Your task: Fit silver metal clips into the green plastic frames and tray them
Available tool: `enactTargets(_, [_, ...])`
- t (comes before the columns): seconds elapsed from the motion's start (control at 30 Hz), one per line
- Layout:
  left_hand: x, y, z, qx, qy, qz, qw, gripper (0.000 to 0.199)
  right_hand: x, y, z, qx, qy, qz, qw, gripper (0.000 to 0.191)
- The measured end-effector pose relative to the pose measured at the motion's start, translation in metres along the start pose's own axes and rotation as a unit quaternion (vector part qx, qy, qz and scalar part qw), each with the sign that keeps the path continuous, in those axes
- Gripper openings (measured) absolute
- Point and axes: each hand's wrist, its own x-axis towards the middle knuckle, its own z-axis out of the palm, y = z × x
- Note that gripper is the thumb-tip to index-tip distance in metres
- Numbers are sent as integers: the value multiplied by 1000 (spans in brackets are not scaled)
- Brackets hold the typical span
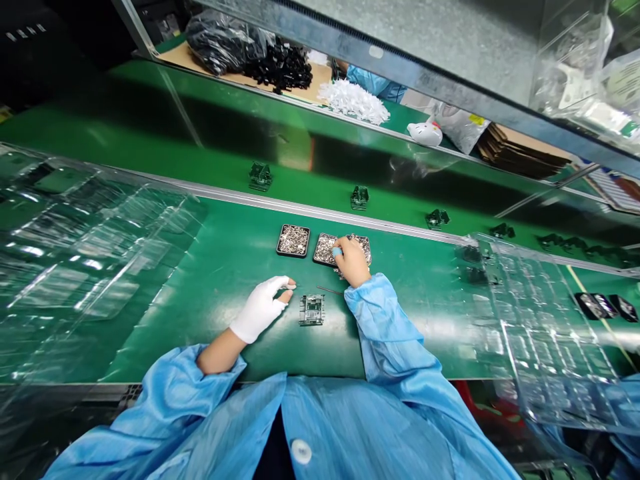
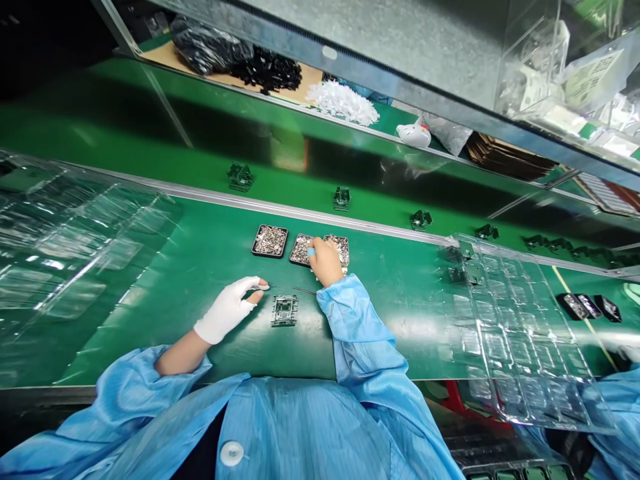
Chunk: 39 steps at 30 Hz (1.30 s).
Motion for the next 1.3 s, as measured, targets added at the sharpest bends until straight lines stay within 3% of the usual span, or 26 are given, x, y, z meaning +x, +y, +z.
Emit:
enactTargets(0.17, [0,4,-4,-3,7,-7,1000,22,-19,-7,-3,161,10,13,987,12])
enactTargets(0.27, [3,20,-10,-5,36,-8,999,22,-38,-19,-5,364,-11,24,931,13])
enactTargets(0.37, [7,44,-13,-15,32,11,999,23,-56,-36,-5,444,-24,18,895,17])
enactTargets(0.47, [11,61,-8,-31,17,37,999,22,-68,-50,-2,449,-39,6,893,22])
enactTargets(0.57, [12,66,-2,-16,29,67,997,25,-75,-55,1,447,-64,-4,892,24])
enactTargets(0.7, [9,63,-5,104,26,158,982,31,-79,-51,-2,418,-100,-45,902,23])
enactTargets(0.83, [1,62,-15,213,-36,220,951,37,-83,-50,-9,382,-145,-84,909,23])
enactTargets(0.9, [-5,59,-16,187,-39,210,959,34,-84,-48,-13,367,-153,-97,913,21])
enactTargets(0.97, [-12,51,-13,128,-16,184,974,31,-84,-44,-17,363,-118,-92,920,18])
enactTargets(1.1, [-26,35,7,53,-59,112,991,74,-84,-31,-20,345,-44,-57,936,14])
enactTargets(1.17, [-30,30,17,31,-84,57,994,65,-85,-28,-17,320,-53,-61,944,13])
enactTargets(1.3, [-27,30,23,4,-28,7,1000,42,-89,-29,-6,268,-63,-108,955,11])
